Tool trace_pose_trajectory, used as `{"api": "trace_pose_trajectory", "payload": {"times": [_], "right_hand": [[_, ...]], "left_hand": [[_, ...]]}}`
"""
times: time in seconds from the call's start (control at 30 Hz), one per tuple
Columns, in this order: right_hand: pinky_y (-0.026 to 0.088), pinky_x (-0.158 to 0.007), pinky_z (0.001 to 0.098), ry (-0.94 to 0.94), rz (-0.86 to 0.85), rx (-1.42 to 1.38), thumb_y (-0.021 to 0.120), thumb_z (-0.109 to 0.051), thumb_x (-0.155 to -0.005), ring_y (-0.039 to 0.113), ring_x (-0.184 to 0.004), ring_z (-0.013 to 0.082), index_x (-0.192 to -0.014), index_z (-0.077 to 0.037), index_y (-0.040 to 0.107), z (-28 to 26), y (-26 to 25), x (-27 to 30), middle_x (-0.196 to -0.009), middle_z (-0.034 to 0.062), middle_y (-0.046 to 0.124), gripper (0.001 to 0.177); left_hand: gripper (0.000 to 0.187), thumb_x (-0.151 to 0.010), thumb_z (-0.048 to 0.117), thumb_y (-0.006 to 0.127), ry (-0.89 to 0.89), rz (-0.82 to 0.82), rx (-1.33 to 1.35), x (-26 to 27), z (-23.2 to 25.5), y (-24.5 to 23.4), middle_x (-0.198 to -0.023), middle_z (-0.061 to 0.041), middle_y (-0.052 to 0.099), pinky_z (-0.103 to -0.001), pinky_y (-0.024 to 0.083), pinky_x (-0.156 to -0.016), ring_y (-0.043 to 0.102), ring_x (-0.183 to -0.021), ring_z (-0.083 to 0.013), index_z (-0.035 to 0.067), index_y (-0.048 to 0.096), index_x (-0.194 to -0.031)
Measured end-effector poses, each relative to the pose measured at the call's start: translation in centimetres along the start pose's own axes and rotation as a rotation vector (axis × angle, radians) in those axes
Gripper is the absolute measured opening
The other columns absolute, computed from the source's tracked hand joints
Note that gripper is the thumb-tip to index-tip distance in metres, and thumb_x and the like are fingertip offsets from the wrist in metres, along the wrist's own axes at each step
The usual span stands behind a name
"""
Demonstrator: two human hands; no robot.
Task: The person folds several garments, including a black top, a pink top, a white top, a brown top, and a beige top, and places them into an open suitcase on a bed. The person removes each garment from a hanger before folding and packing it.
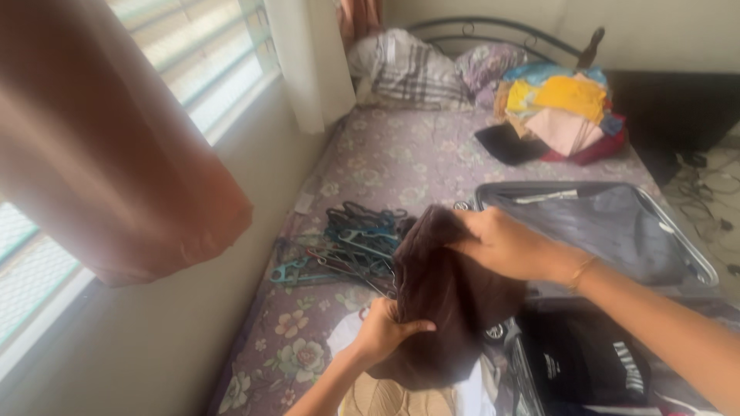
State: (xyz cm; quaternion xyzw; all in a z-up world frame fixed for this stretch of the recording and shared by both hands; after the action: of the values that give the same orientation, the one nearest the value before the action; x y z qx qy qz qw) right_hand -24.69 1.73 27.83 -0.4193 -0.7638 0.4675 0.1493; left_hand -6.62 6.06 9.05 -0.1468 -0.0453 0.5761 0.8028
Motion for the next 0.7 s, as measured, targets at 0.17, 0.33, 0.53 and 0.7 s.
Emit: {"api": "trace_pose_trajectory", "payload": {"times": [0.17,0.33,0.53,0.7], "right_hand": [[0.058,-0.066,0.0383,-0.294,0.132,0.072,0.071,-0.010,-0.086,0.074,-0.077,0.0352,-0.124,0.011,0.062,1.3,2.3,-0.8,-0.092,0.0276,0.071,0.044],[0.060,-0.057,0.0346,-0.385,0.075,0.174,0.069,-0.003,-0.073,0.074,-0.064,0.0283,-0.116,0.010,0.065,2.3,4.9,0.5,-0.085,0.0215,0.073,0.045],[0.061,-0.064,0.0309,-0.636,0.025,0.177,0.068,-0.005,-0.091,0.075,-0.079,0.0222,-0.111,0.000,0.069,-0.8,15.8,7.5,-0.094,0.0102,0.073,0.021],[0.059,-0.063,0.0368,-0.509,-0.156,-0.121,0.071,-0.012,-0.082,0.074,-0.079,0.0272,-0.110,0.003,0.067,1.1,25.9,11.8,-0.091,0.0126,0.073,0.031]], "left_hand": [[0.024,-0.078,0.022,0.090,-0.073,0.092,-0.089,-2.9,-3.6,-1.0,-0.073,-0.011,0.077,-0.032,0.056,-0.063,0.058,-0.060,-0.0130,0.003,0.081,-0.090],[0.017,-0.087,0.012,0.073,-0.063,0.039,-0.224,-4.4,-8.3,-0.7,-0.089,-0.016,0.079,-0.036,0.056,-0.071,0.069,-0.074,-0.0167,-0.003,0.075,-0.096],[0.032,-0.094,0.001,0.053,0.066,-0.071,0.041,1.7,-17.1,1.8,-0.117,-0.013,0.078,-0.029,0.056,-0.085,0.071,-0.101,-0.0155,0.005,0.077,-0.115],[0.038,-0.084,0.001,0.056,-0.388,-0.267,0.006,10.2,-27.8,6.6,-0.114,-0.008,0.079,-0.030,0.063,-0.080,0.076,-0.092,-0.0162,0.012,0.078,-0.112]]}}
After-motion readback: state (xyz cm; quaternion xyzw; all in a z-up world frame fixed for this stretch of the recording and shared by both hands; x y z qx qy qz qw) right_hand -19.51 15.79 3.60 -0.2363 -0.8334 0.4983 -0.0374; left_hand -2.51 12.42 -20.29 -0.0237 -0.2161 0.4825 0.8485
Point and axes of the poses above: each hand's wrist, its own x-axis away from the middle knuckle, its own y-axis out of the palm, z = x × y, the point moved 5 cm from there along -x, towards the middle knuckle
